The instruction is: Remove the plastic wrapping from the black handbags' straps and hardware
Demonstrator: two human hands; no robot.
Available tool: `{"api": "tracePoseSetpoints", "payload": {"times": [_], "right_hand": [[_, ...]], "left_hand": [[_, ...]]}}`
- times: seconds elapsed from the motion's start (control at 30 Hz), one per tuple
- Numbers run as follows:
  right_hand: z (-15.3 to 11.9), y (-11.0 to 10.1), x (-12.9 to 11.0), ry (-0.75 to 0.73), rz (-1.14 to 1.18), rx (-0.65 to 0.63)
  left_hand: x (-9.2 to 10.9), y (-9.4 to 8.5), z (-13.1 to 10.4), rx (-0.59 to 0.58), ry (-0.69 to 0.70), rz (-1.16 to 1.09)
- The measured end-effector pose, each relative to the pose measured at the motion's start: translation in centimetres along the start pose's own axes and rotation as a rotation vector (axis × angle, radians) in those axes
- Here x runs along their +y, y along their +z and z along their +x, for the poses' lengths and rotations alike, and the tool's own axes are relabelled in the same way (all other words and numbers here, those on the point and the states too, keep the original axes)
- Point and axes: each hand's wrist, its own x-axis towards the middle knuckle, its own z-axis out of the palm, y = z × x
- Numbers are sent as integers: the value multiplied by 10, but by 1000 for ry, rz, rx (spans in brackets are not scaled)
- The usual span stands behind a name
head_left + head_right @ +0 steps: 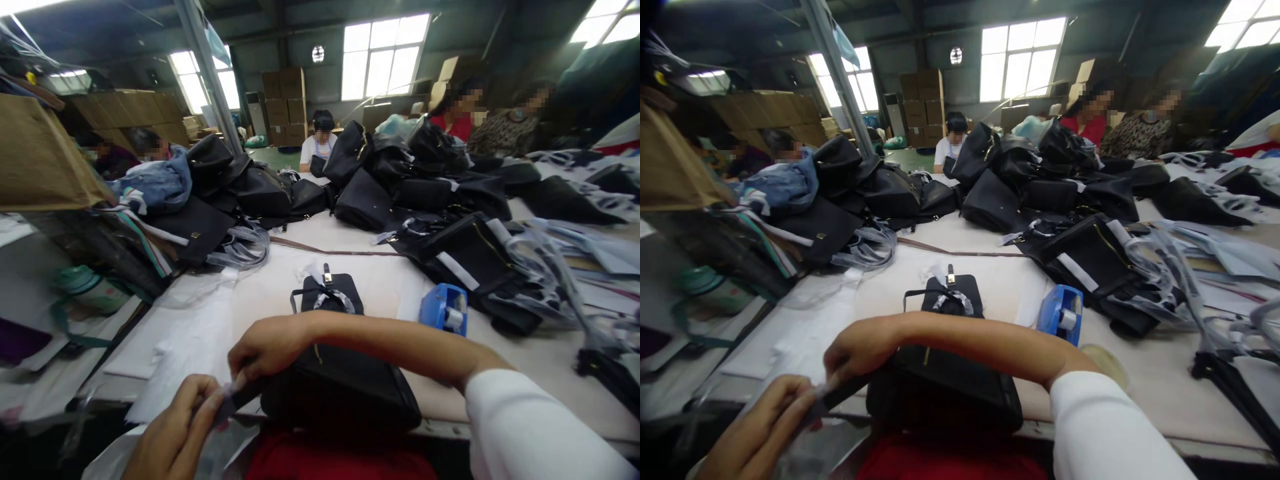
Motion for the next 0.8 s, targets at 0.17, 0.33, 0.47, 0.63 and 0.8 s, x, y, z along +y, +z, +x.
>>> {"api": "tracePoseSetpoints", "payload": {"times": [0.17, 0.33, 0.47, 0.63, 0.8], "right_hand": [[-3, 0, 22, 75, 13, 77], [6, -2, 27, -4, -27, 54], [-23, -14, 50, 52, -40, 215], [-60, -11, 79, -16, -186, 308], [-62, -4, 81, 3, -314, 404]], "left_hand": [[20, -1, 7, -7, -88, -41], [27, 9, 28, -59, -52, -78], [25, 7, 42, -94, -102, -44], [26, 0, 52, -82, -126, -62], [27, 3, 67, -55, -129, -27]]}}
